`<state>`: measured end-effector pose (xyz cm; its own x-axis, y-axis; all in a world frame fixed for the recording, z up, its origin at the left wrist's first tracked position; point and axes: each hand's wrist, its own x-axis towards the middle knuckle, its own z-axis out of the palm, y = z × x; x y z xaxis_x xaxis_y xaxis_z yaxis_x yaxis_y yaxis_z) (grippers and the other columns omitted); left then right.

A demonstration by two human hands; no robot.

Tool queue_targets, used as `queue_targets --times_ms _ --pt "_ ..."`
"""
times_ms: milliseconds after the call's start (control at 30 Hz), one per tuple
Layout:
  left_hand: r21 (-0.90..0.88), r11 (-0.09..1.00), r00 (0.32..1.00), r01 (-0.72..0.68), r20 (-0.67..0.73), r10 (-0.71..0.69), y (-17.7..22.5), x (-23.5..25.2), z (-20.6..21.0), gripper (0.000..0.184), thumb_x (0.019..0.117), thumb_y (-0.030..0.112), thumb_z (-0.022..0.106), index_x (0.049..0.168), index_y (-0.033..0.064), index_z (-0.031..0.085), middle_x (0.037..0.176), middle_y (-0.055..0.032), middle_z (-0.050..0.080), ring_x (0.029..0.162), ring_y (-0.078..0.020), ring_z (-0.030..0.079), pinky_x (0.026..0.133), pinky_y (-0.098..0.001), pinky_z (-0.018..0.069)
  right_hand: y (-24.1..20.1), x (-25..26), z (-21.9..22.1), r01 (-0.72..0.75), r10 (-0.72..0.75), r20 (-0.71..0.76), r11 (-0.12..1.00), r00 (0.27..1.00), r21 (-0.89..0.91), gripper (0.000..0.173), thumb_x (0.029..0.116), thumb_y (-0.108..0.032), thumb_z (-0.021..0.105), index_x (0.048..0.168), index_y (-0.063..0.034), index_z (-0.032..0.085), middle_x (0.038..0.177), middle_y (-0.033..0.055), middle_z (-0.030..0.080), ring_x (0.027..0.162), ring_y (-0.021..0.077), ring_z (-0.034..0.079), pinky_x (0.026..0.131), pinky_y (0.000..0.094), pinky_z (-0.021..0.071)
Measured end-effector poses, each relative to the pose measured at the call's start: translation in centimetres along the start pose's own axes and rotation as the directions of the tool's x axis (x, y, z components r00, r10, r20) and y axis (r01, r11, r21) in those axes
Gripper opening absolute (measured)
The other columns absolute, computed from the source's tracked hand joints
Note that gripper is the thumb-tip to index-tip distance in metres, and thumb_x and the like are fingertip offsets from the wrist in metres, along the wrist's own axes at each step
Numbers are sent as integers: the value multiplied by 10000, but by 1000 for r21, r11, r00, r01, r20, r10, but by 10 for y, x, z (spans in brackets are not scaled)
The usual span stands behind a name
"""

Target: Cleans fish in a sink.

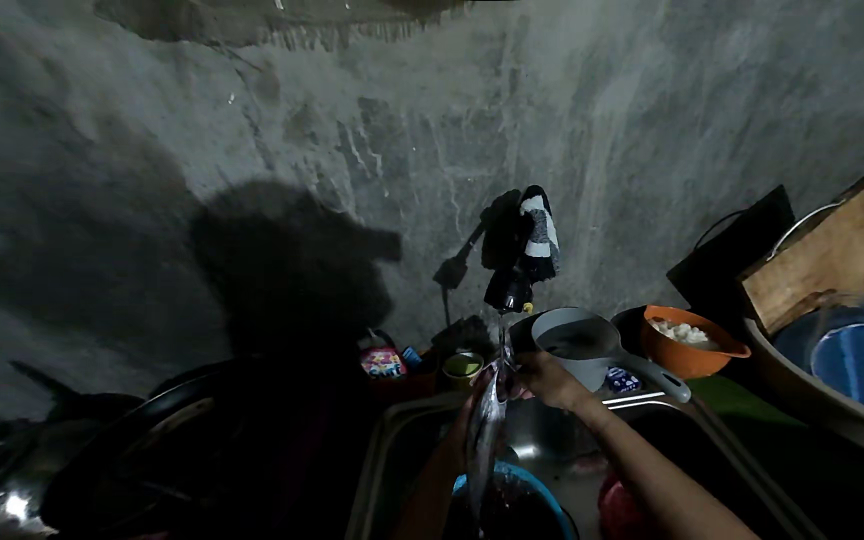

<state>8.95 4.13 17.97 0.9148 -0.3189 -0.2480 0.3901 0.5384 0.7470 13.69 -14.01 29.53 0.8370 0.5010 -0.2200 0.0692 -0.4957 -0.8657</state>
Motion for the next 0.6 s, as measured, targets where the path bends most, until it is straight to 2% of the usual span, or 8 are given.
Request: queue_targets --times_ms 133,233,300,367,467,533,600 --pt "44 999 1000 -8 -22 9 4 -2 4 600 1092 523 194 1104 74 591 723 -76 612 552 -168 605 489 -304 544 4 4 9 33 -36 -109 999 993 -28 284 1027 -121 606 1257 44 618 993 159 692 824 186 674 812 349 562" --pt "78 997 995 -9 -101 17 9 -6 15 573 1099 515 203 1073 99 596 694 -61 609 528 -150 598 466 -294 532 5 9 18 -12 -11 -197 993 980 -113 340 985 -139 669 1269 40 620 1096 222 691 983 318 693 927 483 550" --pt "121 992 990 -31 -136 48 11 -10 21 526 1111 471 208 1137 111 591 750 -53 630 577 -142 617 500 -297 545 4 10 21 -60 20 -234 985 972 -165 379 964 -133 683 1296 32 605 1144 240 682 1060 367 678 962 529 529" --pt "142 989 988 -37 -142 57 10 -8 20 521 1113 456 209 1158 104 591 753 -57 633 562 -142 608 487 -299 537 3 10 23 -104 50 -255 974 966 -202 387 953 -137 685 1299 14 601 1156 231 683 1085 370 675 965 536 527" --pt "134 991 995 4 -103 10 9 -8 19 571 1102 501 166 1074 111 582 691 -48 606 524 -144 593 462 -292 526 1 8 27 -119 53 -284 968 957 -223 372 957 -136 683 1288 17 607 1183 238 678 1122 378 663 989 538 512" --pt "127 992 992 29 -124 -14 10 -9 22 600 1095 533 161 1027 107 578 659 -52 582 503 -152 579 451 -296 517 1 8 29 -109 41 -301 971 953 -215 338 975 -145 668 1266 21 620 1173 244 681 1122 384 665 989 536 511" --pt "131 991 986 39 -167 -16 11 -10 24 597 1094 537 162 1030 110 575 658 -51 573 507 -157 572 458 -302 514 3 10 30 -84 24 -301 978 953 -189 330 988 -146 657 1268 24 622 1167 248 682 1113 386 667 990 534 512"
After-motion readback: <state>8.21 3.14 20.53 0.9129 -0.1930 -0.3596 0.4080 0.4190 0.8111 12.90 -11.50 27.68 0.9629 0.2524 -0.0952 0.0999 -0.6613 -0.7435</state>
